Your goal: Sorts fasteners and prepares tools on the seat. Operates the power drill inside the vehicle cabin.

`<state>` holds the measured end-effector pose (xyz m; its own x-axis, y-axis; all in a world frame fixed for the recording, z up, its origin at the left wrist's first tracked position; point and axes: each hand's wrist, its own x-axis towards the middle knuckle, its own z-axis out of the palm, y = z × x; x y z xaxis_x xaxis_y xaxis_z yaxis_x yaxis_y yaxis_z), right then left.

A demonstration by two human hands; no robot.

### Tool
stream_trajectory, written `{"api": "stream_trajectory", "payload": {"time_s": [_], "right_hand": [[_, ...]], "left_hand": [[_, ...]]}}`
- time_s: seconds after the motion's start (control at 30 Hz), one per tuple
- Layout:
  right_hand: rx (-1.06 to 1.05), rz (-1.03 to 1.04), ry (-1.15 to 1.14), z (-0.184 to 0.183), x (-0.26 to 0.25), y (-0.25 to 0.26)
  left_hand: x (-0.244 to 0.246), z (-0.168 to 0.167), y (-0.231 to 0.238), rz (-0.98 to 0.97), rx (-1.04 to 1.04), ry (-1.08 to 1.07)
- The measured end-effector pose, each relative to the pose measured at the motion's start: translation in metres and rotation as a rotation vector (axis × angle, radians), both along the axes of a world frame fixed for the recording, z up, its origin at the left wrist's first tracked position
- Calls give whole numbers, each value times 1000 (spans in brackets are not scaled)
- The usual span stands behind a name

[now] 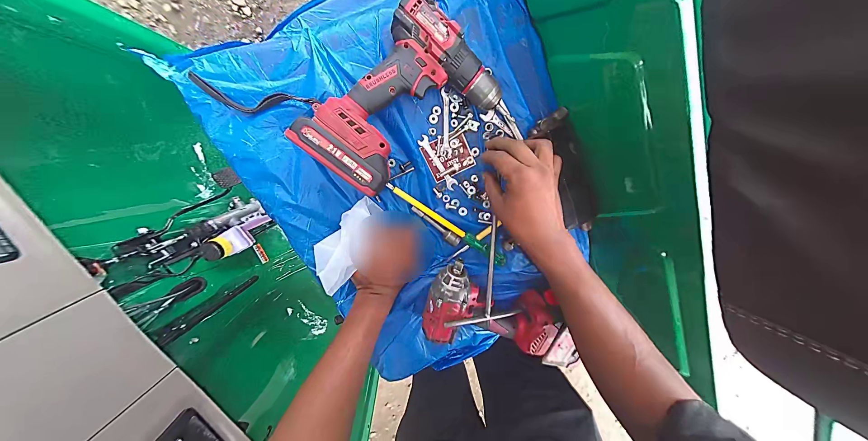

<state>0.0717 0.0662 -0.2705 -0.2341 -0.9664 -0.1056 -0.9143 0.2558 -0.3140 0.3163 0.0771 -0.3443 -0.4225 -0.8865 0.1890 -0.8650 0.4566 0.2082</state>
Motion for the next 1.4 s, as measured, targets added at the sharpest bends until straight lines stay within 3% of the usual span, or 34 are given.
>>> {"api": "stream_trajectory", "payload": {"time_s": [0.13,0.37,0.9,1.1,1.4], "right_hand": [[-27,-69,2,0,-9,13],[-118,37,53,-4,4,15],[78,60,146,-11,37,-2],[-175,-2,-72,-10,15,-1],[29,260,-40,-20,31,-31]], "left_hand": [[1,0,1,-4,5,5],[1,0,2,-5,25,-16],[-1,4,2,3,28,-53],[-1,3,2,6,27,-47],[-1,3,2,2,24,-54]]}}
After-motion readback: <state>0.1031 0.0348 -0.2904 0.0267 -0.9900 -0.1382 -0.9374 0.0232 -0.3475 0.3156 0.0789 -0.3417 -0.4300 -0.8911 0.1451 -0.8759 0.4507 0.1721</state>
